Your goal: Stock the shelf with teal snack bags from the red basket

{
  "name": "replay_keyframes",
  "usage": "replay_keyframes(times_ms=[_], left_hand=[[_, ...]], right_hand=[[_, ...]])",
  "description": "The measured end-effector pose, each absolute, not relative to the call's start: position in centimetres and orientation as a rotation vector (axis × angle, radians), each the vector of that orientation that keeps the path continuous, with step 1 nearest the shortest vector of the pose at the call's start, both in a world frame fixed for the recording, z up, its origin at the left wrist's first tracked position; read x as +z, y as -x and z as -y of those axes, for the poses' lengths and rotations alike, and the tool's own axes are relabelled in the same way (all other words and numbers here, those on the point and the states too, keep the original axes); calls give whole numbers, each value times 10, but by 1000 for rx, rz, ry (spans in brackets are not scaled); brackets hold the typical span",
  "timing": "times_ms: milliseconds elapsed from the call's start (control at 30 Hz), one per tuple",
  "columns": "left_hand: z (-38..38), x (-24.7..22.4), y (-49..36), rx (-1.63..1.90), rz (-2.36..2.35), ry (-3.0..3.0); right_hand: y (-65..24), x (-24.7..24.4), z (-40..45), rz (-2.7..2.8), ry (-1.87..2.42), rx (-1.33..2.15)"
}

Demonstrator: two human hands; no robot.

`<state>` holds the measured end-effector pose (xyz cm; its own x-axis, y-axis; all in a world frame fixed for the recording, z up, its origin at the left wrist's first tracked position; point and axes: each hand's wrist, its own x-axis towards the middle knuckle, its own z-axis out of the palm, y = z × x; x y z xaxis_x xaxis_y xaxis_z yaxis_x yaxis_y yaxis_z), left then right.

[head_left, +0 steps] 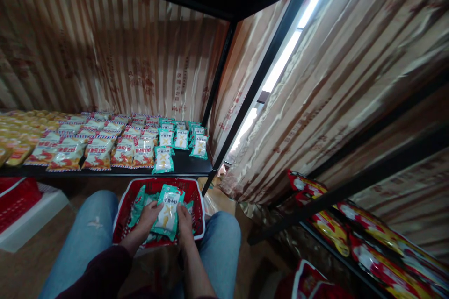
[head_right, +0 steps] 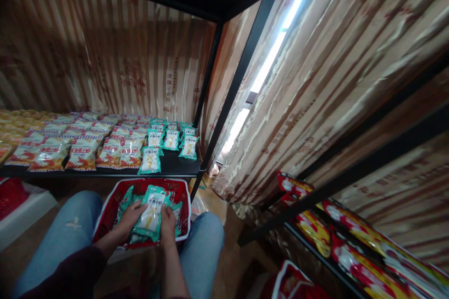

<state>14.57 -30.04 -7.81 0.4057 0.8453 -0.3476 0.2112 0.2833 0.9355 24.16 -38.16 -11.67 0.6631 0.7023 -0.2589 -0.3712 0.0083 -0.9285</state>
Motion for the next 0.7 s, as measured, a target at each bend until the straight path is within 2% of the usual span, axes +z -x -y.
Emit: replay_keyframes(times_ms=[367, 700], left_hand=[[295, -83, -145, 554, -1123, -1332], [296, -81, -144, 616, -1170, -1160]], right_hand=[[-246, -125, 380, 139, 1312, 785], [-249, -124, 379, 264, 1310, 861]])
